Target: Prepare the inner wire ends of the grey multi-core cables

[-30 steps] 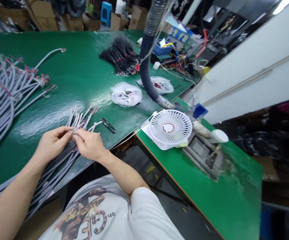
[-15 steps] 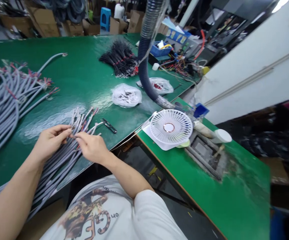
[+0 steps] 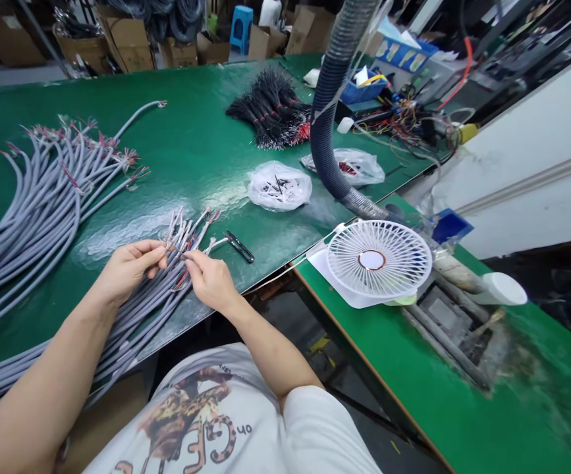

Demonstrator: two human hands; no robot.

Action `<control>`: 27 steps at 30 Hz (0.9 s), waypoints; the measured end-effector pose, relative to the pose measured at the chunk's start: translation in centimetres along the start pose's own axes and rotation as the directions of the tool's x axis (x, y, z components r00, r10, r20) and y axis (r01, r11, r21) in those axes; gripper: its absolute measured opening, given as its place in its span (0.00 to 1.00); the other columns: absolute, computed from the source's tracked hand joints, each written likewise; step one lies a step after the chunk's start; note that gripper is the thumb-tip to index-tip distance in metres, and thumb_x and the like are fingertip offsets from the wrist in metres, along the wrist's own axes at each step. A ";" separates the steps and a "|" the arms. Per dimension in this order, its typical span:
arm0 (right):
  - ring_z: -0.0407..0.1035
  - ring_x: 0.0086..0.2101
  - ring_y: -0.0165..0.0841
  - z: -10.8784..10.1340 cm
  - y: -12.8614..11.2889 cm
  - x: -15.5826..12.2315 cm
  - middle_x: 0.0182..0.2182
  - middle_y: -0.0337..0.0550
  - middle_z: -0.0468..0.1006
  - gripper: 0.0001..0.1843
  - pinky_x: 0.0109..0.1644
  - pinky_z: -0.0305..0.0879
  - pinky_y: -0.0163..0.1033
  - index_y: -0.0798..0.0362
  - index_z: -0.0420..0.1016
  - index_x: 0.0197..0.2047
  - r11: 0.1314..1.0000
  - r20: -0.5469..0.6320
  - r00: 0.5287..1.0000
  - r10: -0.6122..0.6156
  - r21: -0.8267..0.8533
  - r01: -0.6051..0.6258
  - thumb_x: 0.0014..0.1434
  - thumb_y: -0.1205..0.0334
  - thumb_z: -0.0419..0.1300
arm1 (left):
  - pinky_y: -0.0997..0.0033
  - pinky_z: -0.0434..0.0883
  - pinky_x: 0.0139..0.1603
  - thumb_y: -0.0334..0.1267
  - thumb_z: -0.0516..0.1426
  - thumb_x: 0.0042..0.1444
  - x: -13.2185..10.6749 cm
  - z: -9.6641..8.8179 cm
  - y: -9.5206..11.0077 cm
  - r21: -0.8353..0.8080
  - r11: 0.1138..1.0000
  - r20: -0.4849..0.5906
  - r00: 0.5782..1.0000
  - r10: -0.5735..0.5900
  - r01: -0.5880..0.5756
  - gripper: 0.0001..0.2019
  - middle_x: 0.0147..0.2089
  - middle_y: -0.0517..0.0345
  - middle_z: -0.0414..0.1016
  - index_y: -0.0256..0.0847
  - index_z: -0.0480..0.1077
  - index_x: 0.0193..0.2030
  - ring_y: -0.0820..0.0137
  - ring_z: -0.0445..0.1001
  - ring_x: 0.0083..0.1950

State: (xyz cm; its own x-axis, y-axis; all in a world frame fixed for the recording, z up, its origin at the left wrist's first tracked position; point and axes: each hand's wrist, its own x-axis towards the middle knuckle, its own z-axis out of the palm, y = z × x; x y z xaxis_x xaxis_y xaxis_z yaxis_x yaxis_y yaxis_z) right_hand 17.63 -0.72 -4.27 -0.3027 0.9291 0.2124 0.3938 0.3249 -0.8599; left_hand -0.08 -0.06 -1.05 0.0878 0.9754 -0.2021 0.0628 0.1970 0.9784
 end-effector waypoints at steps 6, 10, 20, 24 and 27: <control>0.71 0.27 0.31 -0.1 0.0 0.0 0.25 0.40 0.76 0.14 0.34 0.65 0.34 0.53 0.75 0.44 1.000 0.007 1.000 0.005 -0.002 -0.005 0.64 0.62 0.50 | 0.78 0.56 0.22 0.44 0.61 0.51 0.0 0.1 0.1 -0.007 1.000 -0.018 1.000 0.003 -0.003 0.12 0.24 0.62 0.70 0.35 0.72 0.32 0.81 0.59 0.20; 0.71 0.28 0.31 -0.1 0.0 0.1 0.26 0.40 0.76 0.14 0.34 0.65 0.33 0.53 0.75 0.44 1.000 0.002 1.000 0.001 0.003 -0.001 0.64 0.62 0.50 | 0.78 0.56 0.22 0.45 0.61 0.50 -0.1 0.3 0.2 0.021 1.000 -0.006 1.000 -0.003 0.003 0.12 0.24 0.61 0.70 0.35 0.72 0.30 0.81 0.59 0.19; 0.73 0.32 0.30 0.1 -1.0 0.3 0.34 0.44 0.79 0.14 0.39 0.66 0.34 0.54 0.74 0.42 0.995 0.034 0.995 -0.095 -0.016 0.096 0.64 0.63 0.48 | 0.77 0.56 0.21 0.44 0.58 0.51 -0.3 0.7 0.3 0.181 0.983 0.004 1.000 0.022 -0.022 0.13 0.23 0.62 0.69 0.35 0.74 0.36 0.79 0.58 0.19; 0.74 0.32 0.30 0.0 -3.3 -1.3 0.34 0.43 0.80 0.14 0.38 0.68 0.33 0.53 0.73 0.42 0.968 0.080 0.965 -0.251 -0.011 0.252 0.65 0.63 0.47 | 0.76 0.57 0.23 0.44 0.56 0.53 0.0 0.7 -0.3 0.333 0.941 -0.074 0.993 0.089 -0.060 0.13 0.23 0.61 0.71 0.37 0.75 0.35 0.76 0.60 0.20; 0.75 0.32 0.29 -0.4 -5.6 -2.3 0.33 0.43 0.81 0.12 0.40 0.69 0.33 0.51 0.73 0.42 0.848 0.229 0.817 -0.528 0.088 0.523 0.64 0.63 0.48 | 0.76 0.56 0.24 0.43 0.55 0.53 0.4 0.6 -0.6 0.410 0.911 -0.124 0.986 0.107 -0.047 0.11 0.21 0.62 0.70 0.38 0.72 0.28 0.76 0.60 0.20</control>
State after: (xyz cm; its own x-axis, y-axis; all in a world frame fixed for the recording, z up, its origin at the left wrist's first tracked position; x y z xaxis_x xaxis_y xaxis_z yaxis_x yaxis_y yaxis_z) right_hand 16.45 -4.59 0.20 -0.6546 0.5473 0.5216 0.0991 0.7461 -0.6584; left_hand 0.54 0.15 -1.75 -0.0298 0.9956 -0.0890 0.4610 0.0927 0.8825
